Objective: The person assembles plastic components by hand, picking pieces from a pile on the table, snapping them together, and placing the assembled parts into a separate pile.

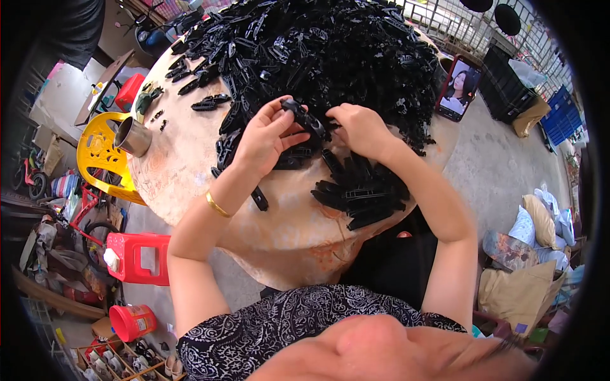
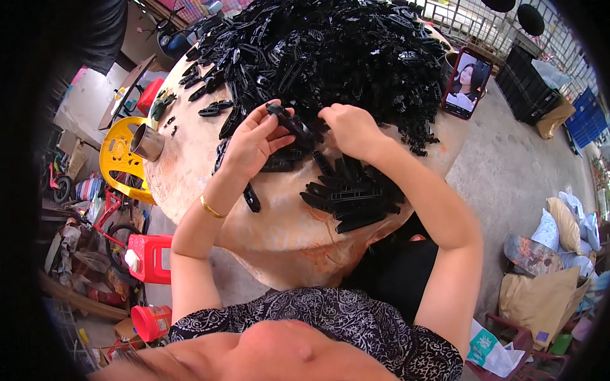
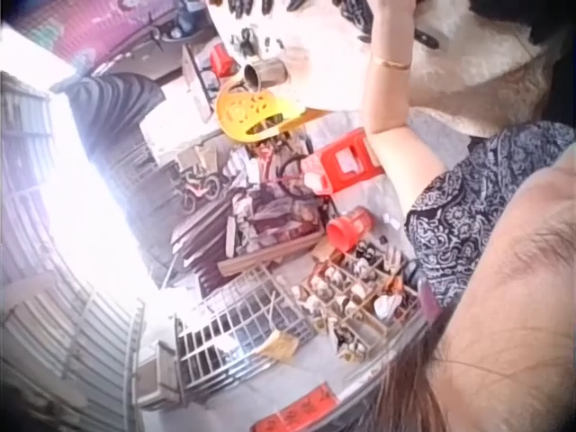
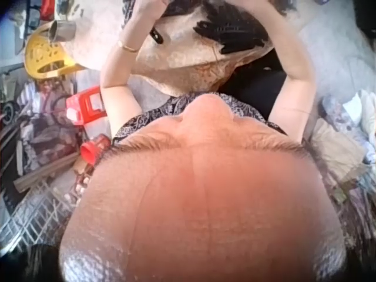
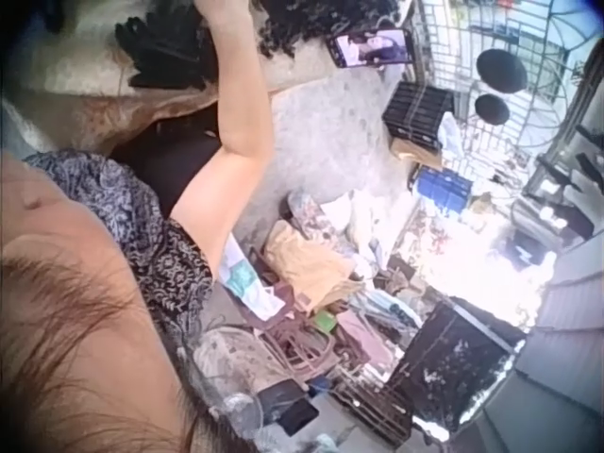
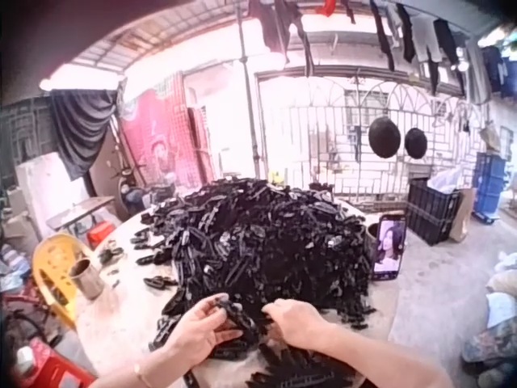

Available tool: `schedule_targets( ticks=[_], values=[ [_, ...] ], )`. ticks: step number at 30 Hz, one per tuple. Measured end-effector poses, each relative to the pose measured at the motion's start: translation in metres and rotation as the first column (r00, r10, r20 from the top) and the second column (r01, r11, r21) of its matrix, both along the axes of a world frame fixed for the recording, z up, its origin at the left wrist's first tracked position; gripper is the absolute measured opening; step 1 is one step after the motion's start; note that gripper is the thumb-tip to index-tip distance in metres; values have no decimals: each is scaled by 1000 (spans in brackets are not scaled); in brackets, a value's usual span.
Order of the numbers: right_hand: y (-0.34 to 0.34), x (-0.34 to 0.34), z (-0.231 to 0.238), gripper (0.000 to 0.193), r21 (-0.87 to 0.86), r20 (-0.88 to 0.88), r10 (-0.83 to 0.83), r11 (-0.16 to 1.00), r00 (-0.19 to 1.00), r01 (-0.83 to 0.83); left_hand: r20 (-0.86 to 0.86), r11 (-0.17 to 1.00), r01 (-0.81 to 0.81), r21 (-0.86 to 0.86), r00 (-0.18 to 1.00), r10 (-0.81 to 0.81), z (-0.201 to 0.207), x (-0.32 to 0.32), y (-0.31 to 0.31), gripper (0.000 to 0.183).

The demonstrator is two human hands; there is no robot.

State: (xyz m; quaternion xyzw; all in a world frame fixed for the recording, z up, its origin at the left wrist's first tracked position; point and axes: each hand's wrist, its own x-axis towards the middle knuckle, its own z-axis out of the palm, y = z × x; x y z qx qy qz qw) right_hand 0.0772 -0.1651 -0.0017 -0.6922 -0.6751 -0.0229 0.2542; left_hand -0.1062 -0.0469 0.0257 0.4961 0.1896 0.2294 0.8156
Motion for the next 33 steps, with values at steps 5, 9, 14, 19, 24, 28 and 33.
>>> schedule_targets(
  ticks=[5, 9, 14, 19, 24, 28, 33],
  values=[
    [-26, 0, 20, 18, 160, -396, -40, 981, 917, 112, -55, 998, 42, 35, 998, -40, -10, 5, -11, 27],
    [-39, -28, 41, 13, 303, -489, 105, 952, 866, 55, 8, 992, 120, 37, 993, -120, -11, 1, -24, 29],
    [-39, -35, 30, 8, 509, -198, 147, 860, 969, -27, 2, 993, 118, 27, 993, -118, -10, -2, -30, 31],
    [-43, -39, 29, 12, 507, -5, 100, 858, 995, -83, 4, 994, 102, 34, 995, -103, -11, -5, -31, 34],
    [-47, -45, 35, 16, 428, 274, 153, 865, 950, -263, -15, 995, 72, 72, 997, -71, -5, -7, -33, 39],
    [-43, -52, 37, 23, 358, -172, 124, 932, 977, -55, 71, 984, 49, 169, 996, -62, 3, -8, -33, 37],
    [-42, -41, 37, 27, 156, -602, 147, 986, 785, -65, 39, 852, -38, 523, 999, 21, 8, -10, -42, 34]
  ],
)
